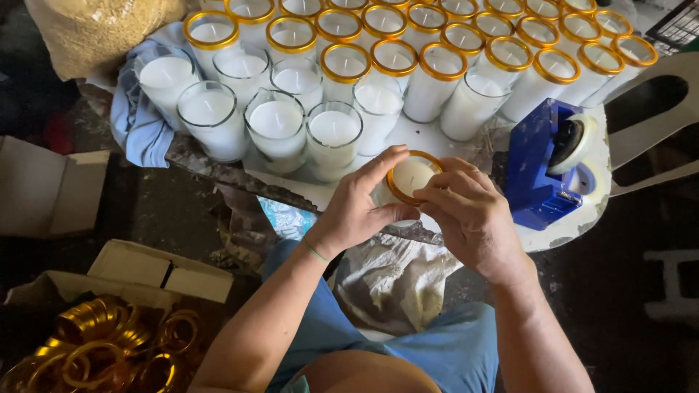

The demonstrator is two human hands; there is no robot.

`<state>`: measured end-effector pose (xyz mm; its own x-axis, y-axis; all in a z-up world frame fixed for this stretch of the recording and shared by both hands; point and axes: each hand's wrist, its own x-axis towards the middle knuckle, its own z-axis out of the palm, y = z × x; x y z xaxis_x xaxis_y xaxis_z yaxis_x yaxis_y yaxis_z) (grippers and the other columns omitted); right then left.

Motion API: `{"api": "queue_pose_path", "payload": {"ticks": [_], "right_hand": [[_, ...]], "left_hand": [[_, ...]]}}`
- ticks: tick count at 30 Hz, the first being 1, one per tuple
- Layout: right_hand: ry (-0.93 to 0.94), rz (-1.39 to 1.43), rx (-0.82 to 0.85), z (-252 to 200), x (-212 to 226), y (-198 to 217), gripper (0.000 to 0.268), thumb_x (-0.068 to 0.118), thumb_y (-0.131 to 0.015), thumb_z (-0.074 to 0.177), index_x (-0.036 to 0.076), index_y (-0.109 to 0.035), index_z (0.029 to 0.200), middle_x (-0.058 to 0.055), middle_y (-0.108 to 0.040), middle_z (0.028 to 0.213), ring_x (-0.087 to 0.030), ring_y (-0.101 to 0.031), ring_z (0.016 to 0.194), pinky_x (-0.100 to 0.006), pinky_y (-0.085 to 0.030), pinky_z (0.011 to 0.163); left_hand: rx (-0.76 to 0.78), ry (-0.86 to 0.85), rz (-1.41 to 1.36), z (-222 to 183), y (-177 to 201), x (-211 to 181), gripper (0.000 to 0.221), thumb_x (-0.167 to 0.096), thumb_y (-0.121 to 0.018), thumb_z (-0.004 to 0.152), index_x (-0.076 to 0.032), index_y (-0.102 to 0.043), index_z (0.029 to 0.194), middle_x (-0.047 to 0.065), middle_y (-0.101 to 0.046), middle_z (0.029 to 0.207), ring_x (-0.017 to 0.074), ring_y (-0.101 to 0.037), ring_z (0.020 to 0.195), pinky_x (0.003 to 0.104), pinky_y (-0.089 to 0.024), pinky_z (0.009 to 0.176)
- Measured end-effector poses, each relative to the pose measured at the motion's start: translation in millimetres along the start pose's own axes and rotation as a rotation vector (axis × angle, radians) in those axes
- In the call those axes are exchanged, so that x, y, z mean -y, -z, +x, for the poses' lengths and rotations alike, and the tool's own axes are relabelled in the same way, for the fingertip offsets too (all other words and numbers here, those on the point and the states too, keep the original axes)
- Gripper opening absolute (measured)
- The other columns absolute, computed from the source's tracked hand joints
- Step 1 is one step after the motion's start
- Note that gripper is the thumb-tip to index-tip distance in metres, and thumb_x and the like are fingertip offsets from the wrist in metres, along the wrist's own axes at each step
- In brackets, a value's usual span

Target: Fitting decorative gold rims onto the tops of candle jars and securing them with adhesive tape.

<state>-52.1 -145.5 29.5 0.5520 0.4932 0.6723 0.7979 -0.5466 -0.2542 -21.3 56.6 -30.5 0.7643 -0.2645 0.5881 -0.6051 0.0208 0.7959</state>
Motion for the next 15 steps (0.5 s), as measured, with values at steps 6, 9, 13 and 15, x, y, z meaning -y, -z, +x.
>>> {"api": "queue_pose_path", "payload": {"ticks": [6,9,13,15], "right_hand": [[-0.016,0.018,-0.015,-6,-1,-3,0.009,0.006,-0.075,0.093,-0.001,-0.077,0.098,-0.017,-0.069,0.093,-0.051,-0.065,0.114,-0.054,-0.056,0.092],[-0.108,0.088,-0.059,-7,-4,3,0.025,0.008,-0.077,0.091,-0.005,-0.072,0.112,-0.022,-0.068,0.108,-0.049,-0.065,0.116,-0.053,-0.057,0.092],[-0.261,0.353,-0.098,-11,-13,4,0.048,0.006,-0.077,0.088,-0.020,-0.060,0.126,-0.036,-0.061,0.125,-0.052,-0.063,0.117,-0.054,-0.057,0.092],[-0.266,0.326,-0.130,-18,-11,0,0.048,0.005,-0.077,0.088,-0.021,-0.059,0.126,-0.037,-0.061,0.126,-0.052,-0.064,0.116,-0.053,-0.057,0.090]], "left_hand": [[0.090,0.029,-0.032,6,9,-5,0.080,-0.024,-0.092,0.078,0.000,-0.053,0.143,0.030,-0.055,0.144,0.0483,-0.048,0.139,0.060,-0.037,0.118],[0.167,0.039,-0.098,14,15,5,0.078,-0.024,-0.092,0.078,0.001,-0.054,0.142,0.030,-0.055,0.144,0.0486,-0.047,0.139,0.061,-0.034,0.119],[0.350,0.031,-0.277,35,20,30,0.081,-0.015,-0.092,0.074,0.004,-0.054,0.142,0.029,-0.056,0.144,0.0473,-0.044,0.142,0.060,-0.035,0.118],[0.377,0.024,-0.280,39,20,22,0.083,-0.015,-0.092,0.074,0.003,-0.053,0.144,0.029,-0.055,0.146,0.0462,-0.043,0.143,0.058,-0.034,0.120]]}}
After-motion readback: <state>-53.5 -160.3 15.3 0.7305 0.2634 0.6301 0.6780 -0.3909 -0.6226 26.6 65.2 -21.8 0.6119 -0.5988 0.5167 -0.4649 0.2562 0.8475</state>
